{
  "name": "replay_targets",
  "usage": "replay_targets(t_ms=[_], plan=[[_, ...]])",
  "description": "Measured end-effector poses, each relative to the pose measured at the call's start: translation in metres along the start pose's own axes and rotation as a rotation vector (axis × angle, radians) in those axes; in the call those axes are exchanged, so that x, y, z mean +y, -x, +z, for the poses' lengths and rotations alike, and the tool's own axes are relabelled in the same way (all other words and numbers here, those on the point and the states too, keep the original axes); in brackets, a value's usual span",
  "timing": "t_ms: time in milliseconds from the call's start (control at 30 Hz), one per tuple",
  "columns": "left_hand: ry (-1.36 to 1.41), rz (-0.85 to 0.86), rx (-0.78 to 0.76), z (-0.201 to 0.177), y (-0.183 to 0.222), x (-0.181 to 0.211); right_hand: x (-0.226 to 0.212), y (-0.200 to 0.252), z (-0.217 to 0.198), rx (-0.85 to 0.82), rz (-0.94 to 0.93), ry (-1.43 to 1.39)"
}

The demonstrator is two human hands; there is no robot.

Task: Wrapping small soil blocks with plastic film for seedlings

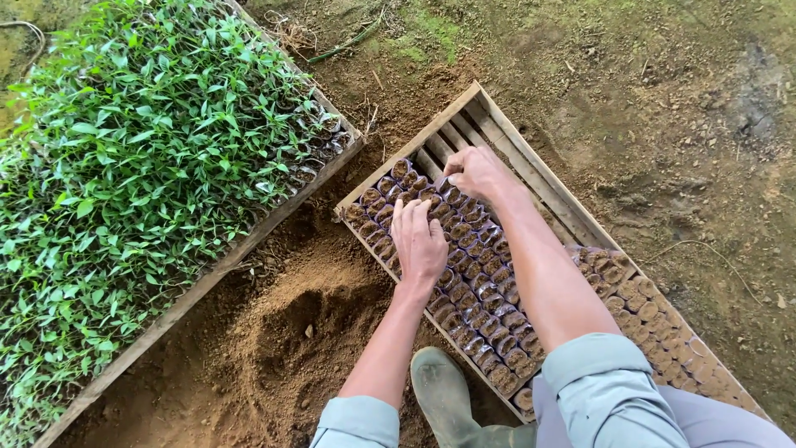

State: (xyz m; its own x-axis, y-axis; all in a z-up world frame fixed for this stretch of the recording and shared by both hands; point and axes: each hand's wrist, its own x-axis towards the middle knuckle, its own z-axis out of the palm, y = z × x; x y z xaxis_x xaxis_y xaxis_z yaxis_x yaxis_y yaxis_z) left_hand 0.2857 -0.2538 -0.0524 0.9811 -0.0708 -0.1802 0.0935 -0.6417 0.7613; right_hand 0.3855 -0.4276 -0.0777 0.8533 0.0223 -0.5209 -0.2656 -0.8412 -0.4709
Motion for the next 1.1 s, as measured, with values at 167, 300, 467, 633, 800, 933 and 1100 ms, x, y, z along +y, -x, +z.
replay_targets(t_ms=[167,300,467,633,800,933,1100], plan=[[0.001,-0.009,0.007,-0.001,0.002,-0.004,-0.027,0.020,-0.019,-0.013,-0.097,0.014],[-0.003,0.025,0.036,0.000,0.004,-0.008,-0.043,0.039,-0.025,-0.071,-0.122,0.051],[-0.005,0.037,0.054,-0.001,0.009,-0.019,-0.034,0.048,-0.017,-0.044,-0.175,0.072],[-0.018,0.049,0.090,-0.013,0.026,-0.022,-0.016,0.032,0.004,0.021,-0.256,0.037],[-0.091,0.055,0.127,-0.040,0.058,-0.027,-0.029,0.045,-0.003,0.049,-0.184,0.115],[-0.125,-0.022,0.154,-0.067,0.111,-0.046,0.017,-0.005,0.040,0.257,-0.359,0.290],[-0.160,-0.093,0.352,-0.067,0.197,-0.118,-0.035,0.000,0.107,0.796,-0.682,-0.015]])
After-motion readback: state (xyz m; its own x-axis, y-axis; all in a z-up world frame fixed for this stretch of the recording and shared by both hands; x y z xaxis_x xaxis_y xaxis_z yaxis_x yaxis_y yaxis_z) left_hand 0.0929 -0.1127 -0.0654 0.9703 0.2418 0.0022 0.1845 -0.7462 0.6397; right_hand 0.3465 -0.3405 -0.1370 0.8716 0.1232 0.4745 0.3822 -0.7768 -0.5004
